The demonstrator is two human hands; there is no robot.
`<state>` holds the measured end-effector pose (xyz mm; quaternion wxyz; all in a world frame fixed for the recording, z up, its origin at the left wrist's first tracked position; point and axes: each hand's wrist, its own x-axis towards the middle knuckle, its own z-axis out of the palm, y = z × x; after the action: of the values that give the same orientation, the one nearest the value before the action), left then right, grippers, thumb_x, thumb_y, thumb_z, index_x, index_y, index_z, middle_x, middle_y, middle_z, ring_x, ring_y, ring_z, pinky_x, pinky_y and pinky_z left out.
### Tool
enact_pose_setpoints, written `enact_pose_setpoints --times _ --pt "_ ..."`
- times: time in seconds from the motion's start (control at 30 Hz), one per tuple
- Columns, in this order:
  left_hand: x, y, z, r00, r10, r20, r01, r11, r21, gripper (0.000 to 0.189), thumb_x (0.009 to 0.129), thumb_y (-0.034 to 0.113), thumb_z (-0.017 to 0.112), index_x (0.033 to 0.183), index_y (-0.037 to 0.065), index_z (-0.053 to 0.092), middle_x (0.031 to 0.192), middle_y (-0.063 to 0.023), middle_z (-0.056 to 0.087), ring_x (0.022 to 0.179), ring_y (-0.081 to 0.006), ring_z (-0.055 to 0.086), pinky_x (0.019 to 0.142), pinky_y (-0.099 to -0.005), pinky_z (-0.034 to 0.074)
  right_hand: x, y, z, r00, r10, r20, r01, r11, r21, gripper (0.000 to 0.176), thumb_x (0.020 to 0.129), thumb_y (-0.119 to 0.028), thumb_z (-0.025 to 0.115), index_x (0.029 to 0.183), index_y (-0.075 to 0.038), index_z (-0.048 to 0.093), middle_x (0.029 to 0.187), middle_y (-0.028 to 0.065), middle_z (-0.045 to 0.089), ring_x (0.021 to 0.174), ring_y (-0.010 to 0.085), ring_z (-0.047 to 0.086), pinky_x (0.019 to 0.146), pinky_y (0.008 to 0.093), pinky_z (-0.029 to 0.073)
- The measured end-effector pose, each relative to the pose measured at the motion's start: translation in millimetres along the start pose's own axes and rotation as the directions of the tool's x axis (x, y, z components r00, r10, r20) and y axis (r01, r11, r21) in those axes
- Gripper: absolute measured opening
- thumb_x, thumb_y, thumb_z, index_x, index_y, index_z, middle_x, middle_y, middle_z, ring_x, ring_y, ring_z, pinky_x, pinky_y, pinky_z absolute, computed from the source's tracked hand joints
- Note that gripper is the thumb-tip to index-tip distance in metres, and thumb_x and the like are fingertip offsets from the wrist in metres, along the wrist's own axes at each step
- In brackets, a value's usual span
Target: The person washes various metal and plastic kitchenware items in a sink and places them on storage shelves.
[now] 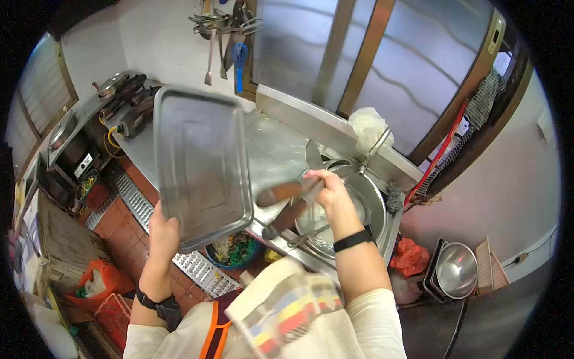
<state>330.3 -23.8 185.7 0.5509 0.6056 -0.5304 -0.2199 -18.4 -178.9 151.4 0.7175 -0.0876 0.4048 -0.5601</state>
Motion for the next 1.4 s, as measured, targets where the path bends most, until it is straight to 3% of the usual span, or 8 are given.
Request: enact_pose_setpoints --times 0.1,0.23,0.6,0.8,0.83,1.0,1.2,1.4 --pt "-3 -41 -58 0.984 -0.179 0.003 0.174 0.954 -0.243 0.047 0.066 -0.009 0.036 0.110 -0.005 0.051 0.094 -0.0122 0.060 0.087 -0.0183 0.056 0.079 -0.0269 0.042 14 29 54 0.998 0.034 -0.043 -0.032 0.998 0.056 0.004 0.074 0.002 0.052 0.079 0.002 0.052 0.077 0.0134 0.057 0.074 0.0263 0.055 0.076 0.0393 0.048" --pt "-13 -72 -141 0.928 -0.343 -0.143 0.295 0.914 -0.279 0.047 0.063 -0.010 0.036 0.108 -0.006 0.052 0.091 -0.0104 0.059 0.083 -0.0175 0.056 0.077 -0.0263 0.043 35 87 119 0.998 0.054 -0.040 -0.052 0.997 0.065 0.006 0.075 0.000 0.051 0.080 0.002 0.052 0.076 0.0131 0.057 0.079 0.0274 0.054 0.077 0.0418 0.046" --pt "-57 -151 -334 0.714 -0.589 -0.377 0.374 0.777 -0.506 0.045 0.060 -0.009 0.040 0.103 -0.006 0.052 0.085 -0.0098 0.058 0.075 -0.0192 0.056 0.071 -0.0278 0.043 15 274 263 0.934 0.286 0.213 -0.160 0.869 -0.468 0.035 0.073 0.000 0.050 0.106 -0.011 0.044 0.070 0.0064 0.051 0.057 0.0169 0.051 0.054 0.0352 0.047" --pt "-56 -174 -383 0.590 -0.664 -0.459 0.446 0.742 -0.501 0.045 0.060 -0.009 0.041 0.104 -0.006 0.051 0.089 -0.0118 0.059 0.079 -0.0206 0.056 0.075 -0.0284 0.043 -35 357 352 0.831 0.436 0.345 -0.199 0.812 -0.548 0.042 0.072 0.002 0.052 0.110 -0.011 0.043 0.071 0.0068 0.053 0.052 0.0162 0.054 0.046 0.0317 0.048" --pt "-50 -183 -394 0.573 -0.670 -0.472 0.403 0.732 -0.549 0.046 0.060 -0.009 0.040 0.105 -0.006 0.051 0.090 -0.0122 0.059 0.081 -0.0212 0.056 0.075 -0.0289 0.043 -47 375 377 0.788 0.450 0.421 -0.100 0.767 -0.634 0.046 0.072 0.001 0.053 0.116 -0.010 0.041 0.076 0.0068 0.052 0.054 0.0139 0.051 0.049 0.0296 0.046" --pt "-11 -204 -411 0.525 -0.690 -0.499 0.291 0.696 -0.657 0.047 0.060 -0.008 0.039 0.106 -0.007 0.049 0.095 -0.0145 0.058 0.086 -0.0247 0.056 0.080 -0.0324 0.043 -50 400 440 0.630 0.602 0.491 -0.180 0.728 -0.661 0.058 0.072 0.003 0.058 0.122 -0.012 0.033 0.072 0.0081 0.054 0.055 0.0166 0.056 0.051 0.0344 0.052" --pt "65 -235 -423 0.452 -0.733 -0.509 0.287 0.659 -0.695 0.048 0.059 -0.008 0.039 0.107 -0.006 0.049 0.096 -0.0149 0.058 0.088 -0.0259 0.055 0.081 -0.0341 0.042 -6 430 501 0.400 0.792 0.461 -0.249 0.578 -0.777 0.059 0.070 0.003 0.060 0.123 -0.011 0.036 0.072 0.0090 0.054 0.059 0.0177 0.057 0.056 0.0316 0.051" --pt "133 -268 -444 0.390 -0.720 -0.574 0.283 0.687 -0.670 0.049 0.059 -0.007 0.040 0.107 -0.006 0.049 0.096 -0.0141 0.057 0.086 -0.0255 0.055 0.080 -0.0328 0.042 90 486 572 0.364 0.839 0.405 -0.255 0.508 -0.823 0.050 0.071 0.003 0.059 0.116 -0.007 0.041 0.072 0.0065 0.055 0.056 0.0156 0.056 0.052 0.0271 0.047"
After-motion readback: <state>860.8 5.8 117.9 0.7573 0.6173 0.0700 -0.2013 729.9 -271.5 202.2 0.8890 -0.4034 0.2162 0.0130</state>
